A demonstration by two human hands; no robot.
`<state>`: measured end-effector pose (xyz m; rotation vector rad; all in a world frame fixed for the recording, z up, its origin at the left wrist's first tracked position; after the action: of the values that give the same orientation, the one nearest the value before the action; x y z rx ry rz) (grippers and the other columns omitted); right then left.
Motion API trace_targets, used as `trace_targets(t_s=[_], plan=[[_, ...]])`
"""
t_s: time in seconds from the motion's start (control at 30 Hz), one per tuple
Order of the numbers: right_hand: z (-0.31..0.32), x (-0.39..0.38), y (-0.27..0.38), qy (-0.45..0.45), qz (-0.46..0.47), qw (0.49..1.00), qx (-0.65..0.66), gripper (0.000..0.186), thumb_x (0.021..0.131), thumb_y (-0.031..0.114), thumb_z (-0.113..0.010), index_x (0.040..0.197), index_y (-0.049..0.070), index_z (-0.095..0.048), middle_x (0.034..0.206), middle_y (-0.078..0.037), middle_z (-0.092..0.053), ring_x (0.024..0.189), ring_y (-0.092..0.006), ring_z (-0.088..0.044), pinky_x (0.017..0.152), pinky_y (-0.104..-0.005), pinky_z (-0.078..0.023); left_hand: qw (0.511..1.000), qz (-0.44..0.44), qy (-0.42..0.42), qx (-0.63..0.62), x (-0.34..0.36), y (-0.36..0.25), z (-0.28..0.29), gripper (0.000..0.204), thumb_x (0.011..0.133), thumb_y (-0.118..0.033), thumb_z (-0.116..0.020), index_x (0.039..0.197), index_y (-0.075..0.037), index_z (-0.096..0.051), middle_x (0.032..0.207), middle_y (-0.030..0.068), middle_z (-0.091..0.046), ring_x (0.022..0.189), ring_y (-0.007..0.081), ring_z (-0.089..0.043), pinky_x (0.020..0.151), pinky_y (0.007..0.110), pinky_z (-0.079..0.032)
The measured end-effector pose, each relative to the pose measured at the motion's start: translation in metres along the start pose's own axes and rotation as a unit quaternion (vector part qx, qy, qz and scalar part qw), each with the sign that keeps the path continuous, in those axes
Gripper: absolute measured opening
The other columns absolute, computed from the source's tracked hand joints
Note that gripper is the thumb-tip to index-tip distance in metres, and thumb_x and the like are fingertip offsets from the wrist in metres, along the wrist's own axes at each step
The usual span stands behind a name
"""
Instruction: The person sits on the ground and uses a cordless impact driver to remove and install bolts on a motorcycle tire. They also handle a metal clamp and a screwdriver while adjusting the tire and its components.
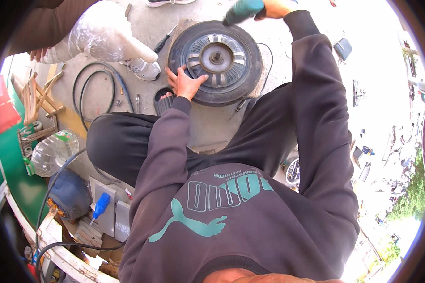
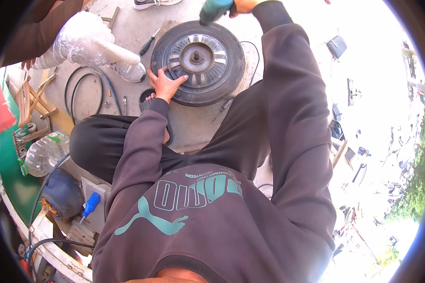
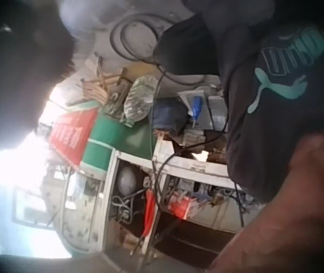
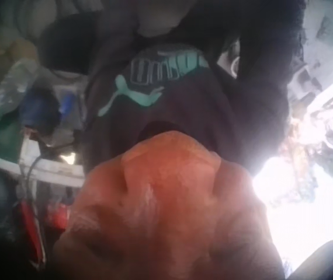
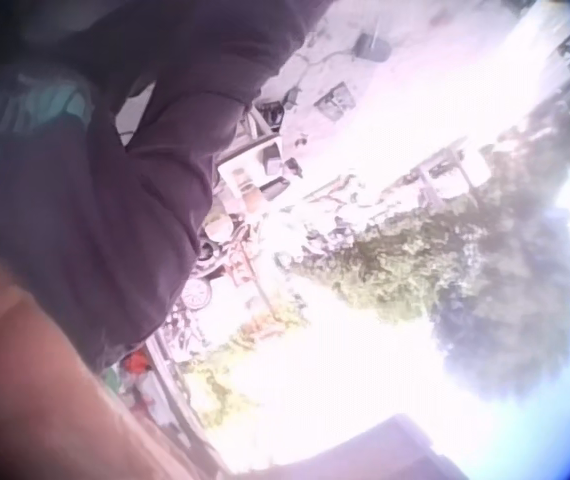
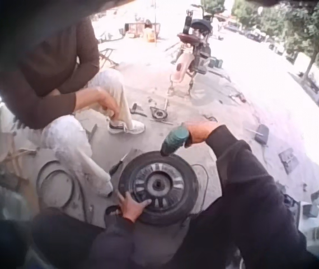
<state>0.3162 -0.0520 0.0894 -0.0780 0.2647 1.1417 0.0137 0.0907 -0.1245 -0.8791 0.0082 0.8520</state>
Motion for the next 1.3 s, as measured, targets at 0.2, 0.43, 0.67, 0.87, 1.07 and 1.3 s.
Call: trace_targets(t_s=[0.2,0.43,0.67,0.87,1.07,1.3], plan=[[-0.042,-0.055,-0.011,-0.069,-0.228,0.858,0.455,0.030,0.080,0.022,-0.085,0.097,0.003,-0.070,0.082,-0.005,-0.069,0.070,-0.0154,-0.065,0.065,-0.0306,-0.053,1.000,-0.006,-0.018,0.003,-0.001,0.007,0.003,0.098,0.062,-0.049,-0.093,0.140,-0.010,-0.049,0.162,0.0316,-0.003,0.149,0.0489,-0.014,0.120,0.051,-0.025],[-0.113,-0.159,0.014,0.029,-0.349,0.797,0.492,0.034,0.083,0.023,-0.082,0.105,0.003,-0.066,0.081,-0.003,-0.065,0.069,-0.0123,-0.061,0.066,-0.0294,-0.053,1.000,0.004,0.007,-0.001,0.001,0.003,-0.001,0.101,0.063,-0.051,-0.092,0.143,-0.010,-0.047,0.162,0.0335,0.000,0.151,0.0486,-0.008,0.121,0.048,-0.022],[-0.148,-0.166,0.009,0.046,-0.363,0.758,0.540,0.032,0.084,0.024,-0.082,0.103,0.004,-0.066,0.082,-0.004,-0.066,0.071,-0.0127,-0.063,0.067,-0.0297,-0.054,1.000,0.008,-0.011,0.004,0.002,0.008,0.003,0.099,0.062,-0.050,-0.093,0.142,-0.012,-0.049,0.163,0.0301,-0.003,0.150,0.0483,-0.013,0.120,0.051,-0.027],[-0.152,-0.153,0.005,0.043,-0.342,0.765,0.543,0.032,0.084,0.023,-0.083,0.103,0.003,-0.066,0.080,-0.004,-0.065,0.066,-0.0126,-0.061,0.064,-0.0307,-0.053,1.000,0.001,-0.004,0.006,0.002,0.006,0.001,0.101,0.062,-0.051,-0.092,0.143,-0.011,-0.048,0.163,0.0309,-0.003,0.150,0.0489,-0.013,0.120,0.051,-0.026],[-0.157,-0.150,0.000,0.057,-0.338,0.767,0.542,0.036,0.080,0.023,-0.084,0.105,0.002,-0.068,0.085,-0.006,-0.068,0.073,-0.0154,-0.063,0.070,-0.0337,-0.054,1.000,-0.002,-0.003,0.008,0.002,0.005,-0.001,0.101,0.063,-0.052,-0.092,0.143,-0.010,-0.047,0.163,0.0313,-0.002,0.150,0.0491,-0.012,0.120,0.051,-0.025],[-0.163,-0.149,-0.004,0.080,-0.354,0.760,0.540,0.037,0.080,0.023,-0.083,0.106,0.001,-0.069,0.086,-0.008,-0.069,0.077,-0.0166,-0.065,0.072,-0.0342,-0.054,1.000,0.005,0.003,0.012,0.002,0.006,-0.001,0.102,0.063,-0.052,-0.092,0.144,-0.010,-0.046,0.163,0.0317,-0.001,0.150,0.0494,-0.012,0.120,0.052,-0.025]])
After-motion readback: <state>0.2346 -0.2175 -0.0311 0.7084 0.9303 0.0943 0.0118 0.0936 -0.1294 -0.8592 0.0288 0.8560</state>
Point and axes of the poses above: each hand's wrist, its own x-axis towards the middle knuckle, its own z-axis out of the back of the hand, y = z × x, the point moved 7 cm from there along x, towards the middle knuckle
